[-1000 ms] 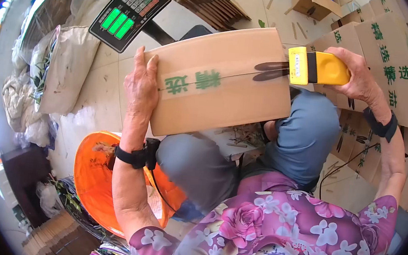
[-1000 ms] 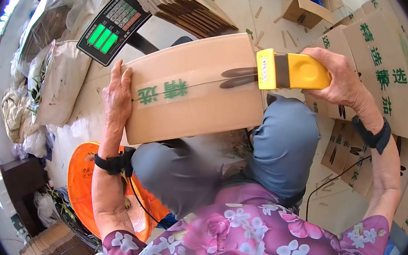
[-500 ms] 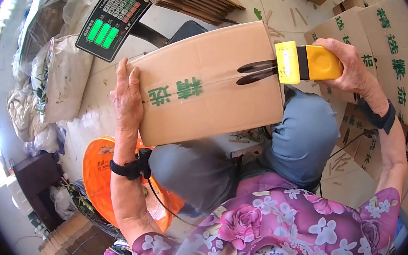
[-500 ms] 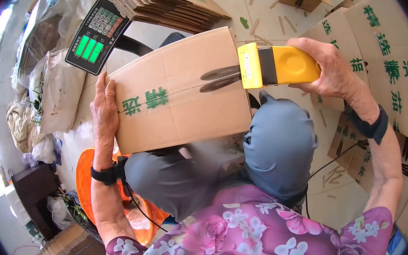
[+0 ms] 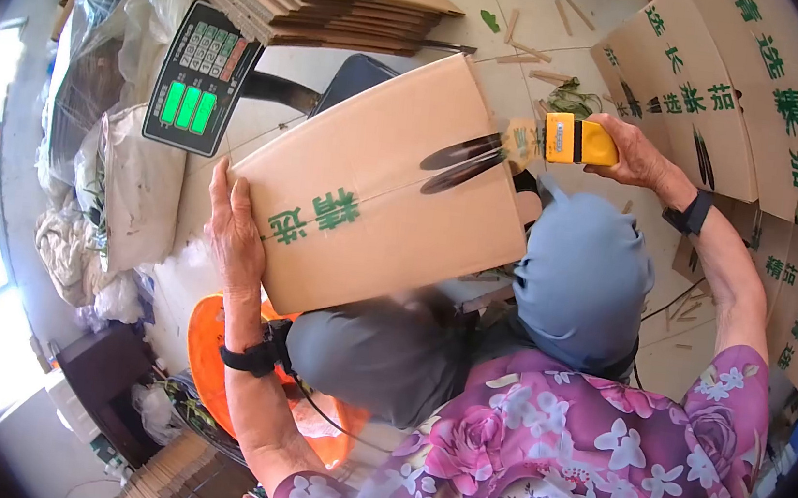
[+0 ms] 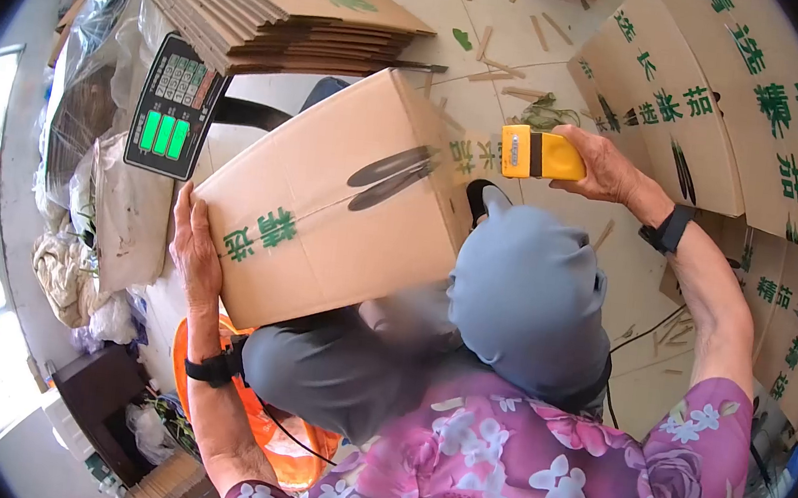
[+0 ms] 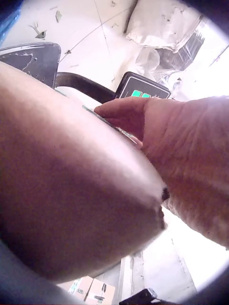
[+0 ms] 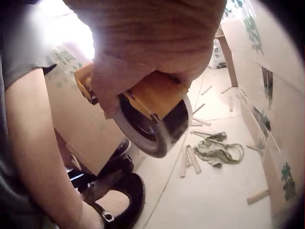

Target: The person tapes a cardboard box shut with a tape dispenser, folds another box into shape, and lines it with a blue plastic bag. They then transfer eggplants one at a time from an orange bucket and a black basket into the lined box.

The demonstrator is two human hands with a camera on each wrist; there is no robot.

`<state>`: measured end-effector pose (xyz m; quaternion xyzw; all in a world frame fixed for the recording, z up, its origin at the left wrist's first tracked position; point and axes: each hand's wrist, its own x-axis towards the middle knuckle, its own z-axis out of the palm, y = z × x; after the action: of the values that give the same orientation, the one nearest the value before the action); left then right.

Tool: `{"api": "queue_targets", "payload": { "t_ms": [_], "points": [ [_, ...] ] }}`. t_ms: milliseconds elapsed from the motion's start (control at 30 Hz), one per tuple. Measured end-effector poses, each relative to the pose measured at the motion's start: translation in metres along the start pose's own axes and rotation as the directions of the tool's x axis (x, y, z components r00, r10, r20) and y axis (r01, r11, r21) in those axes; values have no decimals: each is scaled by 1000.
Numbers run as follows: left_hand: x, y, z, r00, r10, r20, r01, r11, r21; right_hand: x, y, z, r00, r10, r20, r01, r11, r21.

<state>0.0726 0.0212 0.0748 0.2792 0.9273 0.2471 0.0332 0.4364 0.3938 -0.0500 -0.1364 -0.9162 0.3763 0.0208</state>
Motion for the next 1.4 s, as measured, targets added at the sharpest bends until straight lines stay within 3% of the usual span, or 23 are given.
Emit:
{"api": "queue_targets", "payload": {
  "t_ms": [167, 233, 267, 300, 333, 367, 433, 467, 567, 633, 667, 733, 833, 900, 933, 967, 1000, 1067, 1100, 1167, 1233, 1367, 1400],
  "points": [
    [1, 1, 4, 1000, -12, -10, 11, 1000, -18, 18, -34, -18, 996, 30, 78, -19, 989, -145],
    [4, -3, 0, 1000, -21, 5, 21, 1000, -10, 36, -82, -26, 966, 188, 175, -104, 909, -403],
    [6, -11, 4, 999, 28, -38, -29, 999, -36, 42, -89, -22, 965, 194, 176, -110, 909, -402],
    [6, -15, 7, 994, 73, -83, -78, 995, -61, 46, -94, -17, 994, -3, 113, 52, 901, -430],
    [3, 7, -2, 990, -135, 48, 138, 988, -66, 53, -100, -12, 978, -203, 57, 206, 860, -466],
    [2, 7, -2, 989, -136, 55, 140, 988, -67, 70, -110, 0, 979, -196, 61, 202, 862, -465],
    [5, 8, -3, 995, -93, 31, 93, 996, -8, 107, -121, 25, 941, 135, 311, 128, 709, -694],
    [6, 10, -2, 996, -81, 27, 81, 997, -10, 109, -108, 30, 944, 137, 300, 119, 707, -698],
    [-1, 1, 0, 998, -51, 23, 54, 991, -125, 107, -60, 33, 897, 99, 431, 188, 797, -574],
    [1, -8, 1, 999, -37, 13, 38, 991, -126, 93, -32, 21, 830, 403, 386, -220, 872, -438],
    [2, -7, 1, 997, -63, 46, 70, 981, -182, 80, -15, 18, 822, 417, 389, -230, 867, -442],
    [3, 2, 2, 998, -42, 45, 49, 985, -163, 60, 21, 21, 707, 570, 419, -645, 762, 52],
    [3, 8, 3, 999, -23, 24, 25, 996, -87, 50, 65, 50, 677, 560, 477, -719, 642, 267],
    [2, 15, 1, 996, -76, 49, 83, 986, -143, 49, 72, 68, 666, 584, 465, -727, 647, 228],
    [1, 16, -2, 996, -74, 57, 81, 988, -134, 48, 72, 84, 834, 531, 150, -542, 840, 38],
    [1, 15, -3, 996, -74, 56, 80, 989, -121, 50, 75, 97, 932, 333, -143, -358, 904, -233],
    [1, 15, -1, 996, -77, 53, 83, 990, -110, 67, 54, 82, 929, 338, -153, -357, 927, -118],
    [0, 13, 0, 996, -66, 52, 72, 991, -116, 91, -30, 23, 889, 431, 154, -452, 773, 446],
    [1, 13, -1, 998, -51, 44, 56, 991, -123, 88, -54, 10, 884, 336, 326, -465, 543, 699],
    [1, 17, -3, 998, -47, 43, 51, 993, -110, 89, -93, -4, 876, 183, 446, -480, 233, 846],
    [0, 17, -2, 998, -36, 49, 40, 994, -102, 95, -118, -5, 877, -159, 454, -361, 408, 839],
    [1, 3, 0, 998, -50, 24, 51, 996, -77, 107, -81, 37, 862, -101, 497, -431, 372, 822],
    [3, 2, 0, 999, -46, 20, 47, 996, -69, 108, -75, 41, 853, -109, 510, -463, 293, 836]
  ]
}}
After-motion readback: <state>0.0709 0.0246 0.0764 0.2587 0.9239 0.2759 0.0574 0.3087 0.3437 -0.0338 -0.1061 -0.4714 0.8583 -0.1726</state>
